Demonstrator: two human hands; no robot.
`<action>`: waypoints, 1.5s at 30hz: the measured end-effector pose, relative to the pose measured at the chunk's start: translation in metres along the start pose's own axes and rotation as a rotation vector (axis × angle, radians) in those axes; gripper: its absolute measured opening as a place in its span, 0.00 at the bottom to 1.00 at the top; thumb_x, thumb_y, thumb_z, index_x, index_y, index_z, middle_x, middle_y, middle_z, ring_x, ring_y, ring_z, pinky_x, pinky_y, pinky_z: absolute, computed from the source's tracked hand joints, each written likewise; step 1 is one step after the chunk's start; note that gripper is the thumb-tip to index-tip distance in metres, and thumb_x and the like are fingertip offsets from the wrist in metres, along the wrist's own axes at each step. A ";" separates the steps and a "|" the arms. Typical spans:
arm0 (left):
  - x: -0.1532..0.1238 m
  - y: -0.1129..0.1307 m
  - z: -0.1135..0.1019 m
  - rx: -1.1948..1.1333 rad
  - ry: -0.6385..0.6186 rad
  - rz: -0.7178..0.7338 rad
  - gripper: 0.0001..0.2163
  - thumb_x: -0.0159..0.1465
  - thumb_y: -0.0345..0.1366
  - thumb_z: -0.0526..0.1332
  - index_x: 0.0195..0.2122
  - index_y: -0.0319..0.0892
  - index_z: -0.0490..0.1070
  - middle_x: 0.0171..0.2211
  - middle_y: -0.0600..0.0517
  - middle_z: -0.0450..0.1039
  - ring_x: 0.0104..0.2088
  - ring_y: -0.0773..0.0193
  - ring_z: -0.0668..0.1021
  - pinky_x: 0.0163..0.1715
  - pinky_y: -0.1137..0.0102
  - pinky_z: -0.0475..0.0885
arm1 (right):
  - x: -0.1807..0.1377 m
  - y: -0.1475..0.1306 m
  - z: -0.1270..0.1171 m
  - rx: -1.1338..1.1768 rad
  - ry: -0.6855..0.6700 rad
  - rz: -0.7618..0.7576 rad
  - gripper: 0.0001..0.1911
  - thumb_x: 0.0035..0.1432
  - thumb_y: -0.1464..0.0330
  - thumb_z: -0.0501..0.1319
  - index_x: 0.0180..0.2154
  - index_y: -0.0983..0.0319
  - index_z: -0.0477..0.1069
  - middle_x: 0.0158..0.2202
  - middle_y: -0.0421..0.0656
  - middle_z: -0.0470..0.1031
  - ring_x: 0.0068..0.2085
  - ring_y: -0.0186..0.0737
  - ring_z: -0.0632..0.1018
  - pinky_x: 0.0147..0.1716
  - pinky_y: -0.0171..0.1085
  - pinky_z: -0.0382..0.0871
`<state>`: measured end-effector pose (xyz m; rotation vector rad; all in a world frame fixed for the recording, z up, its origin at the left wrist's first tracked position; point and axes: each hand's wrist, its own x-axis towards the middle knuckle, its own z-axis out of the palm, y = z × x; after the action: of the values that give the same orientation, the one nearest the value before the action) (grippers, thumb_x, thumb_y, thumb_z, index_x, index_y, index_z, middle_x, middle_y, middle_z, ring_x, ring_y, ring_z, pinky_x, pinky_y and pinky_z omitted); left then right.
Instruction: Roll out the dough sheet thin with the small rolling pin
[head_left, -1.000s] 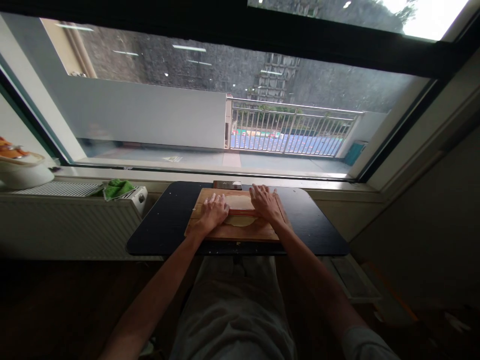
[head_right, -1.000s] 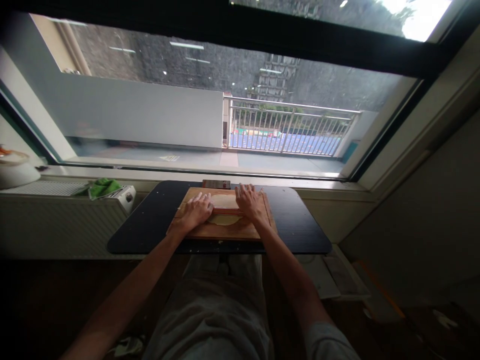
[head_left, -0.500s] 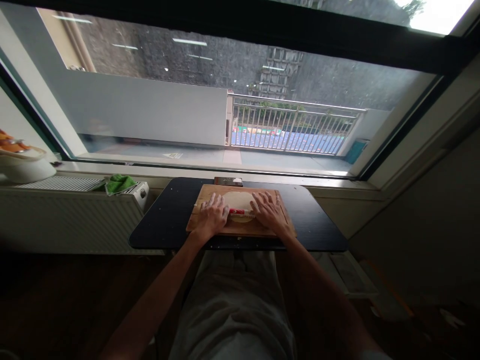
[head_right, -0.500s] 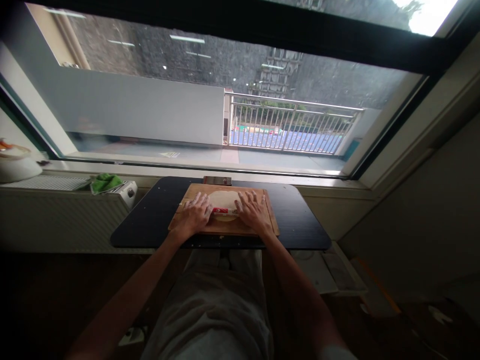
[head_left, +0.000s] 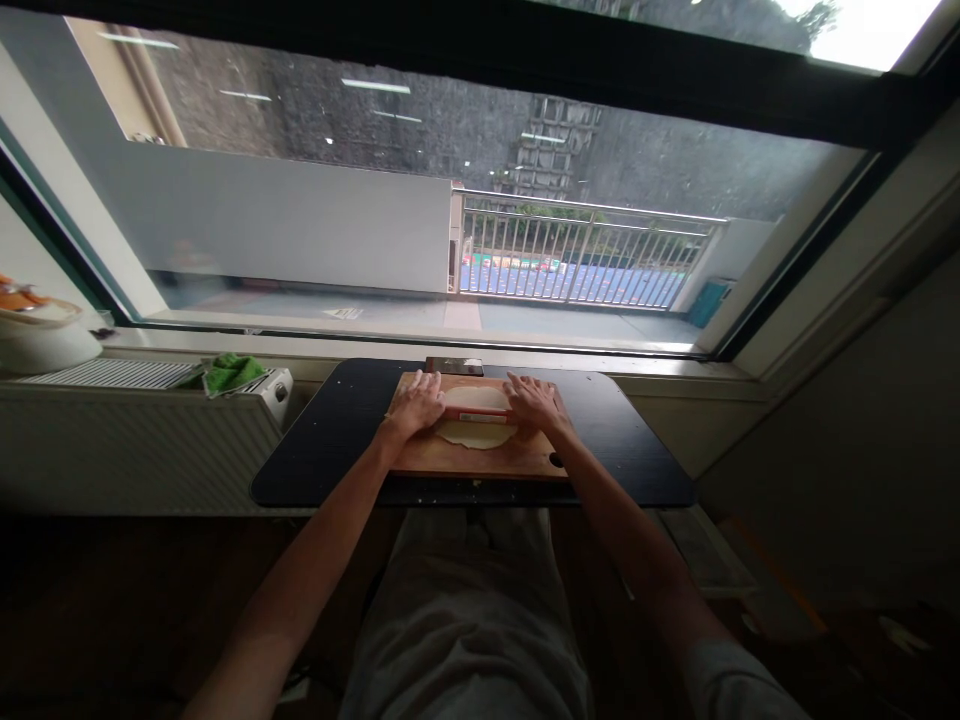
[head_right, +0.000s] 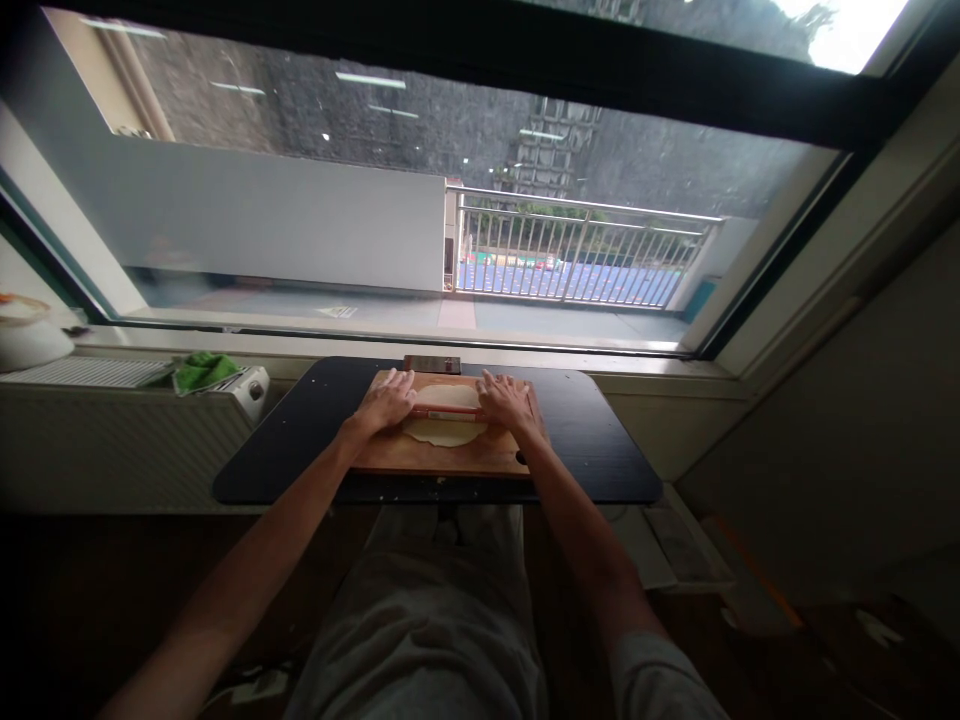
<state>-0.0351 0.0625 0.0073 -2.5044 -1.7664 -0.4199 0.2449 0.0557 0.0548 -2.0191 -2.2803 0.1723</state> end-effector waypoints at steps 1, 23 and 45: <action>-0.005 0.002 -0.001 -0.001 -0.017 -0.039 0.29 0.79 0.38 0.48 0.76 0.29 0.67 0.77 0.29 0.66 0.79 0.38 0.66 0.76 0.43 0.63 | -0.001 0.001 0.003 0.007 -0.022 0.005 0.34 0.84 0.55 0.38 0.83 0.52 0.51 0.80 0.54 0.64 0.77 0.61 0.65 0.76 0.71 0.53; -0.022 0.014 -0.006 0.004 0.015 -0.136 0.28 0.81 0.40 0.45 0.74 0.38 0.72 0.76 0.39 0.70 0.79 0.43 0.68 0.76 0.44 0.65 | 0.007 0.007 0.019 -0.004 0.039 -0.006 0.35 0.84 0.57 0.37 0.84 0.56 0.49 0.80 0.55 0.65 0.76 0.56 0.68 0.75 0.62 0.59; -0.027 0.021 -0.011 -0.003 -0.009 -0.108 0.28 0.80 0.39 0.43 0.72 0.36 0.72 0.79 0.40 0.66 0.82 0.42 0.59 0.78 0.44 0.61 | -0.082 -0.010 0.031 -0.075 0.031 -0.116 0.36 0.84 0.56 0.36 0.86 0.55 0.39 0.86 0.47 0.50 0.84 0.54 0.53 0.80 0.65 0.49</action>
<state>-0.0263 0.0279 0.0136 -2.4237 -1.9119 -0.4173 0.2408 -0.0279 0.0257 -1.9015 -2.4106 0.0469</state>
